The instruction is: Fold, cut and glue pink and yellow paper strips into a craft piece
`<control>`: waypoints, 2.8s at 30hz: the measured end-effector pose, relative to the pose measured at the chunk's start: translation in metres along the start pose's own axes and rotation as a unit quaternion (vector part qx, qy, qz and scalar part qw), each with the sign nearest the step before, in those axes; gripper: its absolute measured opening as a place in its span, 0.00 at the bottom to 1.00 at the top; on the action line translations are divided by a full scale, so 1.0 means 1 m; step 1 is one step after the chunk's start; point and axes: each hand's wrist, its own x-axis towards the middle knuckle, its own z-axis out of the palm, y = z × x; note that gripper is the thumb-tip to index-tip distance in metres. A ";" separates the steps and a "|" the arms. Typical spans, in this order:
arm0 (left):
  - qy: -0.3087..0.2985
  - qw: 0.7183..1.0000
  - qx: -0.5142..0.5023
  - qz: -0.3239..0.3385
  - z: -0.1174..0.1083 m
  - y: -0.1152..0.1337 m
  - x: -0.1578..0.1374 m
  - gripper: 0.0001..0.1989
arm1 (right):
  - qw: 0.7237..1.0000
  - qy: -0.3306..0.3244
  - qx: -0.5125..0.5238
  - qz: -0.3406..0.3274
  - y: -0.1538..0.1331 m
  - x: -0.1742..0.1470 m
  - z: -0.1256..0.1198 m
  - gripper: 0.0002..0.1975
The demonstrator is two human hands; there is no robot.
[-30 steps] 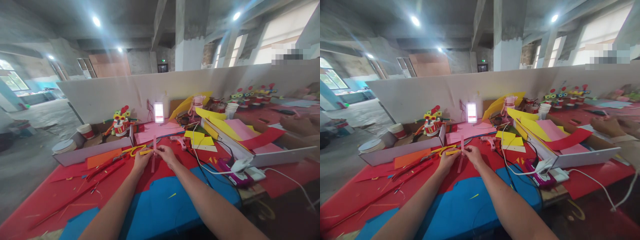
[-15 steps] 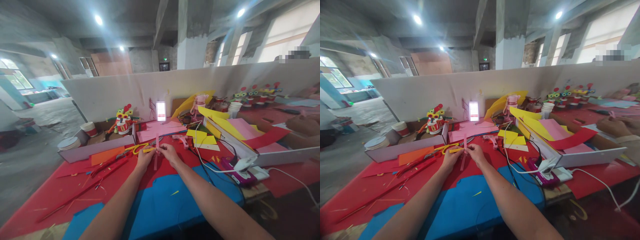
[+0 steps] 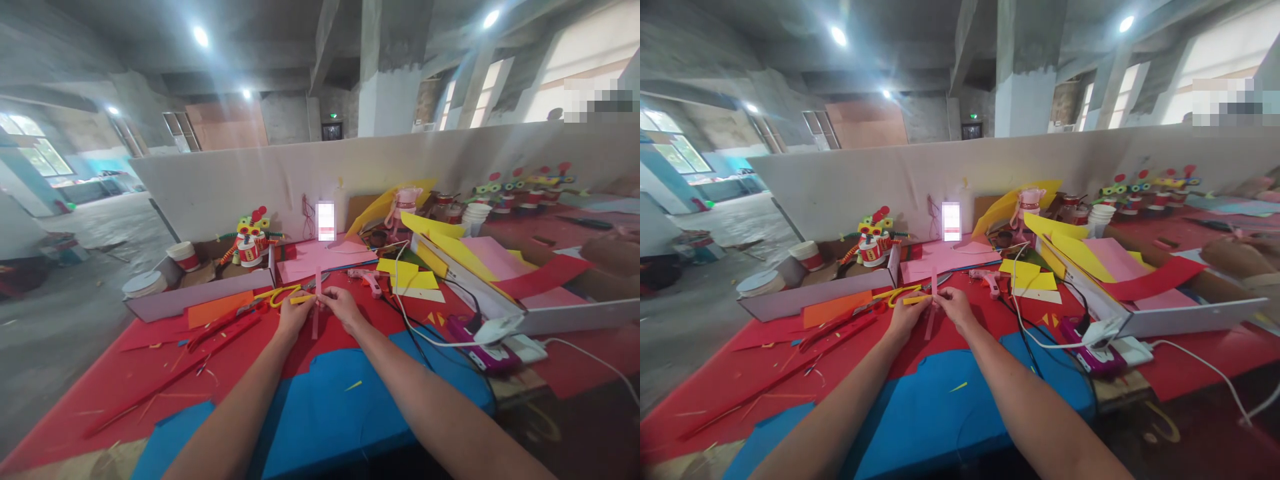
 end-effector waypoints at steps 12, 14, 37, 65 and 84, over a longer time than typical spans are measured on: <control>0.004 1.000 -0.011 0.003 0.002 -0.004 0.000 0.10 | 1.000 -0.004 0.007 -0.010 0.003 -0.001 -0.001 0.17; 0.003 1.000 -0.009 0.004 0.001 -0.005 0.000 0.10 | 1.000 -0.007 0.010 -0.011 0.003 -0.001 -0.001 0.17; 0.001 1.000 -0.009 0.012 0.002 -0.008 0.001 0.09 | 1.000 -0.021 -0.010 -0.020 0.000 -0.003 -0.002 0.18; 0.019 1.000 -0.008 0.023 0.003 -0.011 -0.002 0.07 | 1.000 -0.025 -0.018 -0.004 0.002 -0.005 -0.002 0.22; 0.036 0.998 0.045 0.031 -0.001 -0.006 0.004 0.13 | 0.999 -0.014 0.046 -0.005 0.008 0.002 -0.001 0.23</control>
